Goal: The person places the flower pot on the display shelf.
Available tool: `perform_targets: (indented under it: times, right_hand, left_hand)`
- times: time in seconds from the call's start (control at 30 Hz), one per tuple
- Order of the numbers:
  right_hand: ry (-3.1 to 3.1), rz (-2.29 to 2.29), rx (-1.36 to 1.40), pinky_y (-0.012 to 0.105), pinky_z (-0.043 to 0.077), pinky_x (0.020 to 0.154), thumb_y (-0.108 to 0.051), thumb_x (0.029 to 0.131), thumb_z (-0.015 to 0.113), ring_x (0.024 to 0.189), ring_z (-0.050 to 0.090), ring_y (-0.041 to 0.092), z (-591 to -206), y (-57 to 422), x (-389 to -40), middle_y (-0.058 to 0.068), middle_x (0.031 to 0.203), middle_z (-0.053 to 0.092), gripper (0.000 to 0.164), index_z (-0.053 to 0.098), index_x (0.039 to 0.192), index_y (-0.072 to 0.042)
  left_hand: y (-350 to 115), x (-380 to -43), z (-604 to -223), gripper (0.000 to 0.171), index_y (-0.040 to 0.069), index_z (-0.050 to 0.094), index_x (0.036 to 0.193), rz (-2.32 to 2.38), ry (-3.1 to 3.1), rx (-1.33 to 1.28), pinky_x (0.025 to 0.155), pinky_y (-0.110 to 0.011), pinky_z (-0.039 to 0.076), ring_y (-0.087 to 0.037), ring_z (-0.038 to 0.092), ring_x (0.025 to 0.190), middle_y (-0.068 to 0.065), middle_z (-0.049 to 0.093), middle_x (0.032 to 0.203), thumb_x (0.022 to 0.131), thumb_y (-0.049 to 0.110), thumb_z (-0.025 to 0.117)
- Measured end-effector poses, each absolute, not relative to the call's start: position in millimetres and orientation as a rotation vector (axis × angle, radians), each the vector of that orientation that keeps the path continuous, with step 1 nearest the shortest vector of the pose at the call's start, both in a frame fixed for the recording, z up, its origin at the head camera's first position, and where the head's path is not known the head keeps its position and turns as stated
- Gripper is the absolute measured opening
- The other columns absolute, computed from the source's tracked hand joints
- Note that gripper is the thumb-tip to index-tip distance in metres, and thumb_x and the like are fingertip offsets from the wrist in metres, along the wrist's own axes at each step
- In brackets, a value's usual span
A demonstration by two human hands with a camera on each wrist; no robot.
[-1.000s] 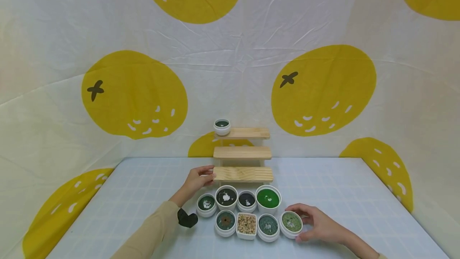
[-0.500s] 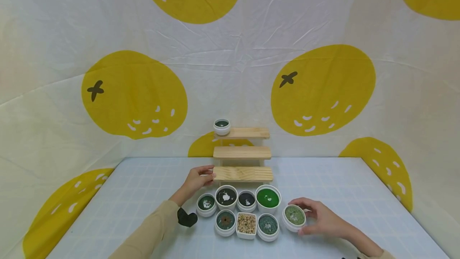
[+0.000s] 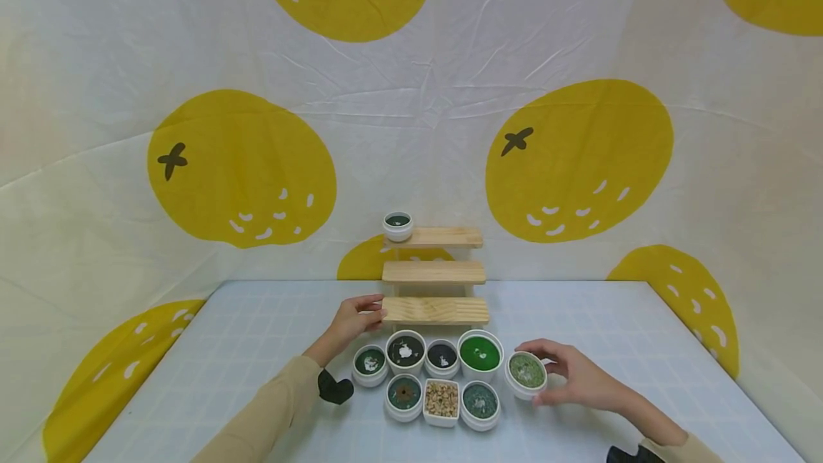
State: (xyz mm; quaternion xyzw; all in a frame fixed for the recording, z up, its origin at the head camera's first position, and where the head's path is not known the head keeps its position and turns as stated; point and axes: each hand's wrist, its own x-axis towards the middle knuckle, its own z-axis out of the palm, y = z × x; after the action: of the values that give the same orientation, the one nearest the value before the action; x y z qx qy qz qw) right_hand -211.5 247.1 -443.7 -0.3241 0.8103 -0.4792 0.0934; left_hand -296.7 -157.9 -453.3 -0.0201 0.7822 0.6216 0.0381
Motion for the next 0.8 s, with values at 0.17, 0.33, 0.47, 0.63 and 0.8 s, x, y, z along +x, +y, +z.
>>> perform_targets:
  times: [0.17, 0.33, 0.47, 0.63, 0.8]
  right_hand:
    - [2.419, -1.433, -0.99, 0.013, 0.05, 0.094, -0.014, 0.077, 0.08, 0.111, 0.053, -0.004, -439.0, 244.0, -214.4, 0.01, 0.125, 0.059, 0.061, 0.051, 0.129, 0.0]
    - [2.448, -1.411, -0.913, 0.012, 0.048, 0.095, -0.018, 0.077, 0.08, 0.111, 0.052, -0.005, -430.2, 239.3, -219.0, 0.014, 0.127, 0.057, 0.062, 0.052, 0.13, -0.002]
    - [2.465, -1.394, -0.905, 0.01, 0.046, 0.095, -0.019, 0.076, 0.08, 0.111, 0.052, -0.004, -421.5, 234.6, -223.6, 0.015, 0.128, 0.057, 0.063, 0.052, 0.13, -0.004]
    - [2.471, -1.39, -0.934, 0.011, 0.046, 0.096, -0.019, 0.076, 0.081, 0.111, 0.052, -0.004, -413.3, 228.8, -228.4, 0.012, 0.127, 0.058, 0.063, 0.052, 0.13, -0.005]
    - [2.477, -1.4, -0.951, 0.012, 0.048, 0.096, -0.02, 0.075, 0.082, 0.11, 0.054, -0.001, -406.8, 221.8, -232.9, 0.01, 0.126, 0.059, 0.064, 0.052, 0.13, -0.006]
  left_hand:
    - [-157.7, -297.3, -453.5, 0.041, -0.003, 0.059, 0.127, 1.918, 2.4, -0.062, 0.072, -0.031, 0.062, -0.011, 0.064, 0.07, -0.02, 0.064, 0.109, 0.088, 0.004, 0.067]
    - [-157.9, -298.7, -453.9, 0.041, -0.004, 0.059, 0.127, 1.917, 2.399, -0.056, 0.072, -0.031, 0.062, -0.011, 0.064, 0.071, -0.02, 0.064, 0.108, 0.088, 0.002, 0.067]
    - [-157.7, -299.3, -454.4, 0.04, -0.003, 0.06, 0.126, 1.929, 2.399, -0.056, 0.07, -0.028, 0.062, -0.01, 0.063, 0.07, -0.019, 0.065, 0.107, 0.087, 0.002, 0.067]
    - [-157.4, -299.2, -454.8, 0.039, -0.003, 0.06, 0.126, 1.926, 2.404, -0.058, 0.07, -0.028, 0.062, -0.009, 0.063, 0.069, -0.018, 0.065, 0.106, 0.087, 0.002, 0.067]
    - [-156.8, -297.8, -454.1, 0.039, -0.003, 0.06, 0.126, 1.916, 2.413, -0.062, 0.071, -0.029, 0.062, -0.01, 0.063, 0.07, -0.018, 0.065, 0.106, 0.087, 0.001, 0.066]
